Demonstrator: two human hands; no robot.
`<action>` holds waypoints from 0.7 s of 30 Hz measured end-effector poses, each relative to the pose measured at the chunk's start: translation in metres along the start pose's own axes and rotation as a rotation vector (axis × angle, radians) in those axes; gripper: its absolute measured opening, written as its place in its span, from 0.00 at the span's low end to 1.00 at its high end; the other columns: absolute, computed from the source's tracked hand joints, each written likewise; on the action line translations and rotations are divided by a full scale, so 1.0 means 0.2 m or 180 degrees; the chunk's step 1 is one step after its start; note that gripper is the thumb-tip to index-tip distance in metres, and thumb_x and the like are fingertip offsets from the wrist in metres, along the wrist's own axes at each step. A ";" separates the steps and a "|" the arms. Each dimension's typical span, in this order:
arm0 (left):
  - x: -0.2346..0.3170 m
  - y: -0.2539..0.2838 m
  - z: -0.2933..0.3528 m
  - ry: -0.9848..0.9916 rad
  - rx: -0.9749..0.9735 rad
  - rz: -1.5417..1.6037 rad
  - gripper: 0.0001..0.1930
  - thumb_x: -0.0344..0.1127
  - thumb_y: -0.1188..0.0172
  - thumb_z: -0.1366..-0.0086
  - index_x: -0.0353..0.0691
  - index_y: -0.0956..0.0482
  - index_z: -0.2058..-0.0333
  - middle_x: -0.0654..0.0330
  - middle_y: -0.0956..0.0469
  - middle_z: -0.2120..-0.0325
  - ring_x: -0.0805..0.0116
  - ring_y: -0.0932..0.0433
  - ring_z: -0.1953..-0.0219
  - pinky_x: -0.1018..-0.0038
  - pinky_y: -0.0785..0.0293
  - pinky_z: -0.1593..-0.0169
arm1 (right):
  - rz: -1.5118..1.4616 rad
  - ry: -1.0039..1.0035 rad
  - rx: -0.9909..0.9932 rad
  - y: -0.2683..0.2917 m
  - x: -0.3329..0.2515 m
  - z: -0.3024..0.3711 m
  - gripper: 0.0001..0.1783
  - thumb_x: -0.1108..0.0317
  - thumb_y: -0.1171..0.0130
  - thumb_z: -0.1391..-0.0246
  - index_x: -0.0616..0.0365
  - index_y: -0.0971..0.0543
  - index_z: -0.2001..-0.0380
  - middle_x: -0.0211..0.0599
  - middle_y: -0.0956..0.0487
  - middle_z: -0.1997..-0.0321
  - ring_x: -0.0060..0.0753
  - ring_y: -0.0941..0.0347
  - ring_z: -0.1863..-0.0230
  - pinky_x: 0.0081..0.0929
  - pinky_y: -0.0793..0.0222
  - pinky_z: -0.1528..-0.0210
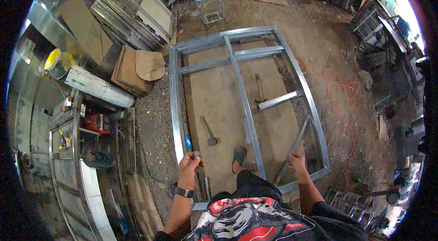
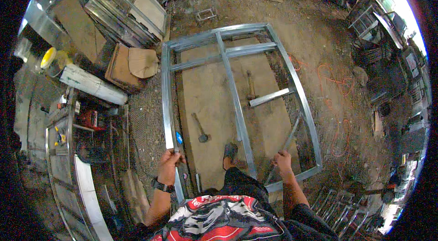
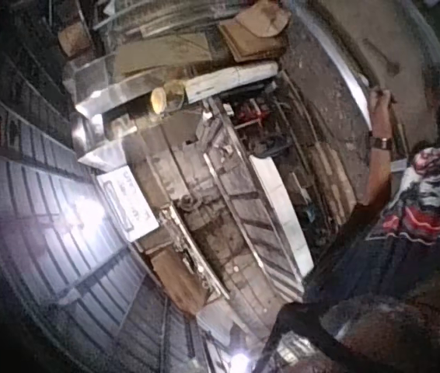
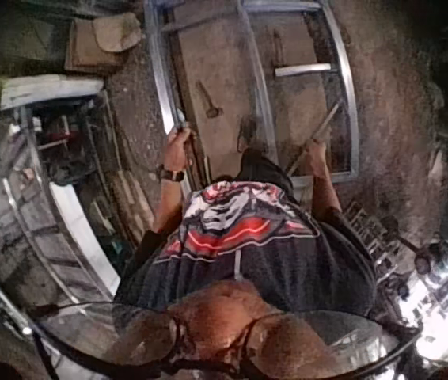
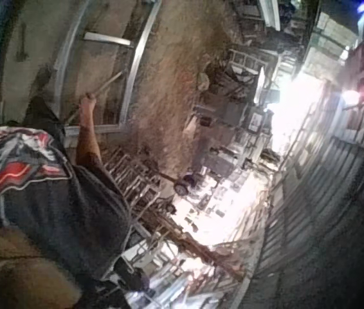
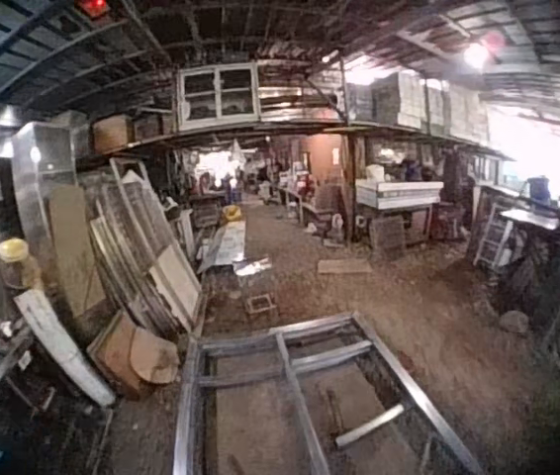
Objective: The person hammers a small metal bracket on a workbench, then walks to a large metal frame on the floor and fits the bracket into a joint. The person adjusts the bracket by hand to secure it in place.
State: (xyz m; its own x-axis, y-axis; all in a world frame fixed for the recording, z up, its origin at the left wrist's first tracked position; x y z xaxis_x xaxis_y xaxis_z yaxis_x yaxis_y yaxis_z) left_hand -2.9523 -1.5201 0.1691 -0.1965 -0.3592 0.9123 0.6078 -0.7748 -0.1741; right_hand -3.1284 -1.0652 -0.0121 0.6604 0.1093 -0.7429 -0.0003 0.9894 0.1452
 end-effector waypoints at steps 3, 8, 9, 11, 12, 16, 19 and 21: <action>0.12 0.02 -0.33 -0.0155 0.0237 -0.0178 0.07 0.30 0.39 0.31 0.36 0.23 0.56 0.62 0.20 0.68 0.72 0.21 0.67 0.72 0.23 0.59 | -0.0059 0.0350 -0.0277 -0.27 -0.51 -0.17 0.14 0.76 0.37 0.42 0.66 0.20 0.53 0.37 0.20 0.67 0.28 0.24 0.72 0.28 0.28 0.75; 0.21 0.19 -0.66 -0.0038 0.0878 -0.0687 0.05 0.29 0.38 0.32 0.36 0.22 0.60 0.62 0.20 0.70 0.72 0.22 0.69 0.72 0.23 0.60 | -0.0613 0.0589 -0.0523 -0.72 -1.02 -0.55 0.13 0.76 0.39 0.40 0.66 0.19 0.53 0.37 0.19 0.64 0.29 0.23 0.70 0.29 0.26 0.74; 0.19 0.22 -0.71 0.0039 0.0867 -0.0659 0.05 0.29 0.38 0.32 0.36 0.22 0.60 0.62 0.20 0.70 0.71 0.21 0.69 0.72 0.22 0.60 | -0.0667 0.0643 -0.0578 -0.80 -1.11 -0.59 0.12 0.76 0.39 0.40 0.66 0.19 0.53 0.37 0.19 0.63 0.29 0.23 0.69 0.29 0.25 0.73; 0.16 0.28 -0.88 0.0198 0.0795 -0.0612 0.05 0.29 0.38 0.33 0.36 0.22 0.60 0.61 0.19 0.71 0.70 0.20 0.69 0.72 0.22 0.61 | -0.1291 0.0337 -0.0509 -0.96 -1.24 -0.69 0.16 0.75 0.37 0.40 0.66 0.21 0.49 0.37 0.20 0.65 0.30 0.24 0.71 0.32 0.26 0.71; 0.14 0.29 -0.99 0.0245 0.0686 -0.0584 0.05 0.29 0.38 0.33 0.35 0.21 0.60 0.61 0.19 0.71 0.70 0.19 0.69 0.72 0.22 0.62 | -0.1600 0.0195 -0.0471 -1.04 -1.32 -0.74 0.18 0.74 0.37 0.40 0.66 0.23 0.47 0.37 0.21 0.67 0.31 0.25 0.72 0.33 0.26 0.70; 0.16 0.28 -1.57 0.0770 0.0090 -0.1333 0.11 0.36 0.38 0.30 0.32 0.21 0.60 0.59 0.17 0.70 0.70 0.18 0.67 0.71 0.23 0.62 | -0.1896 0.0331 -0.0875 -1.34 -1.66 -0.93 0.16 0.70 0.39 0.36 0.64 0.23 0.47 0.37 0.20 0.64 0.32 0.23 0.66 0.35 0.25 0.62; 0.34 0.19 -2.20 0.0398 -0.0336 -0.1560 0.10 0.37 0.38 0.30 0.34 0.21 0.60 0.61 0.17 0.70 0.71 0.20 0.68 0.72 0.25 0.60 | -0.2018 0.0218 -0.0934 -1.61 -1.92 -1.04 0.16 0.68 0.40 0.36 0.61 0.22 0.47 0.37 0.18 0.57 0.31 0.21 0.56 0.35 0.24 0.54; 0.65 -0.08 -2.61 0.0159 -0.0740 -0.1795 0.10 0.37 0.38 0.29 0.35 0.22 0.60 0.61 0.18 0.70 0.72 0.21 0.68 0.72 0.25 0.59 | -0.1601 0.0845 -0.0650 -1.74 -2.07 -1.20 0.18 0.68 0.40 0.35 0.62 0.23 0.45 0.36 0.18 0.59 0.32 0.22 0.59 0.34 0.24 0.57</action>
State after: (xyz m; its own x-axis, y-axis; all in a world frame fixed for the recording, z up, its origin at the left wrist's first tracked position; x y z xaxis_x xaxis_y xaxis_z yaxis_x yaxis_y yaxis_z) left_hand -3.3890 -1.8257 0.0971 -0.4783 0.1199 0.8699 0.2169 -0.9438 0.2493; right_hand -3.5822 -1.4325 0.0877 0.4070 -0.3827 -0.8294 0.1020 0.9214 -0.3750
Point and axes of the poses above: each hand's wrist, its own z-axis away from the middle knuckle, its own y-axis out of the back of the hand, x = y × z, the point moved 2 cm from there along -z, towards the middle knuckle
